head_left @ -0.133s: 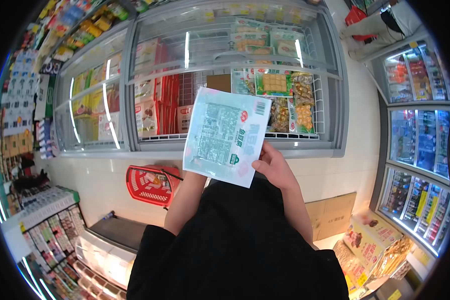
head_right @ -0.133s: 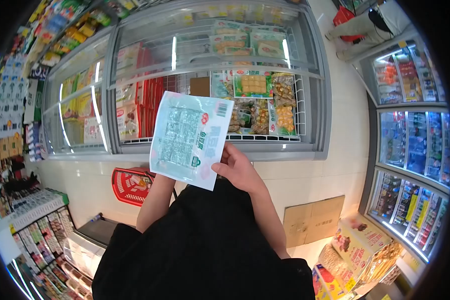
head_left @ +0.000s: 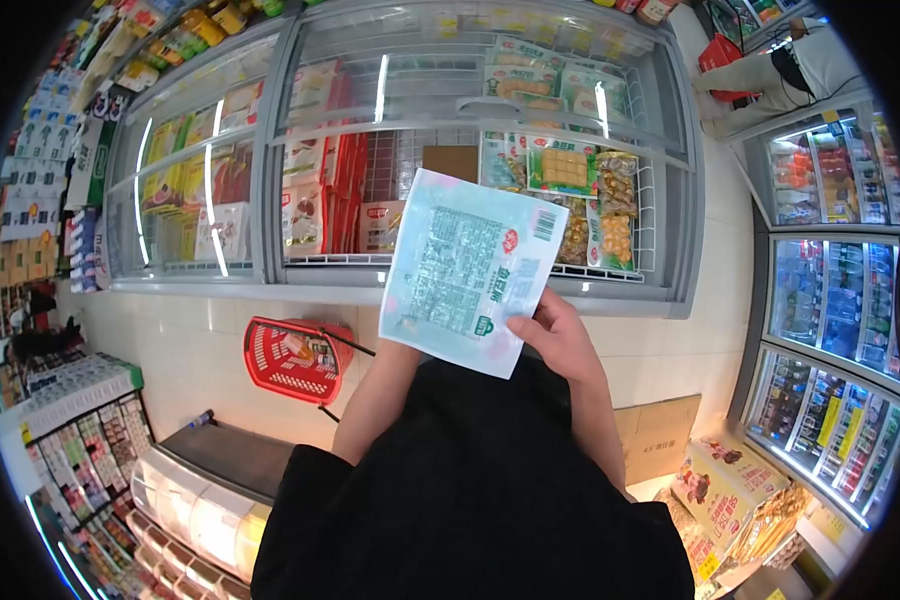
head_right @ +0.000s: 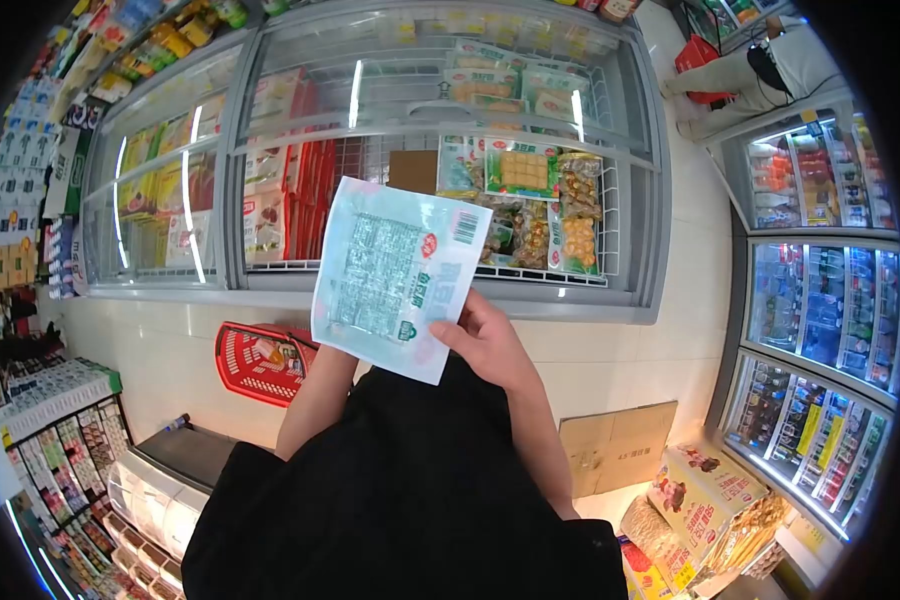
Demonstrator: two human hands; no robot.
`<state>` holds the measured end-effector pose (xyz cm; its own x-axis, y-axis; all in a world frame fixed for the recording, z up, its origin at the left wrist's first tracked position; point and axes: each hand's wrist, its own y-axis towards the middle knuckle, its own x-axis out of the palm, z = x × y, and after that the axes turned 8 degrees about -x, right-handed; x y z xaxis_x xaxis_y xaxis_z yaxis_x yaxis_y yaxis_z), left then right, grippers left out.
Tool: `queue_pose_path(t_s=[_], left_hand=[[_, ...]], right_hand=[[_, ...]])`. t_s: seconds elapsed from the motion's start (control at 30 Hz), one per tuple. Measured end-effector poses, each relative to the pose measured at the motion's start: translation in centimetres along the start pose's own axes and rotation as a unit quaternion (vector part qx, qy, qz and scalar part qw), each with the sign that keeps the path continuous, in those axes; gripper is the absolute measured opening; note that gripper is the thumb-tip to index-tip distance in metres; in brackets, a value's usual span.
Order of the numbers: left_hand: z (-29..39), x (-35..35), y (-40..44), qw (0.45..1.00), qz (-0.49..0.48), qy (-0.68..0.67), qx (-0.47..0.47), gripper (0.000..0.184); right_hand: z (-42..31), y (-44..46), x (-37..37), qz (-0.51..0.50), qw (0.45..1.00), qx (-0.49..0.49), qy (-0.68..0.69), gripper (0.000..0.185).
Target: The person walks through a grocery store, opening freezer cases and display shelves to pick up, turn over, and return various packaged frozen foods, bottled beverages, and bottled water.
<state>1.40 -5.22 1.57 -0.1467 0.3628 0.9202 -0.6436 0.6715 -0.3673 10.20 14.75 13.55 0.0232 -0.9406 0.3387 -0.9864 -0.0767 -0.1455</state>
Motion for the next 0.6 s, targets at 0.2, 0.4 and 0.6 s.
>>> queue_pose_path(t_s=[0.2, 0.4, 0.6], left_hand=[[1.2, 1.1, -2.2, 0.998, -0.062, -0.026, -0.015, 0.049], [1.8, -0.6, -4.4, 0.998, -0.037, -0.044, -0.001, 0.052], [1.7, 5.3, -6.6, 0.995, -0.086, -0.023, 0.051, 0.056]], right_hand=[[0.5, 0.4, 2.8, 0.003, 1.0, -0.001, -0.001, 0.039], [1.1, 0.8, 4.6, 0.11, 0.993, 0.008, 0.04, 0.034], [0.4, 1.1, 2.7, 0.127, 0.989, -0.026, 0.074, 0.03]])
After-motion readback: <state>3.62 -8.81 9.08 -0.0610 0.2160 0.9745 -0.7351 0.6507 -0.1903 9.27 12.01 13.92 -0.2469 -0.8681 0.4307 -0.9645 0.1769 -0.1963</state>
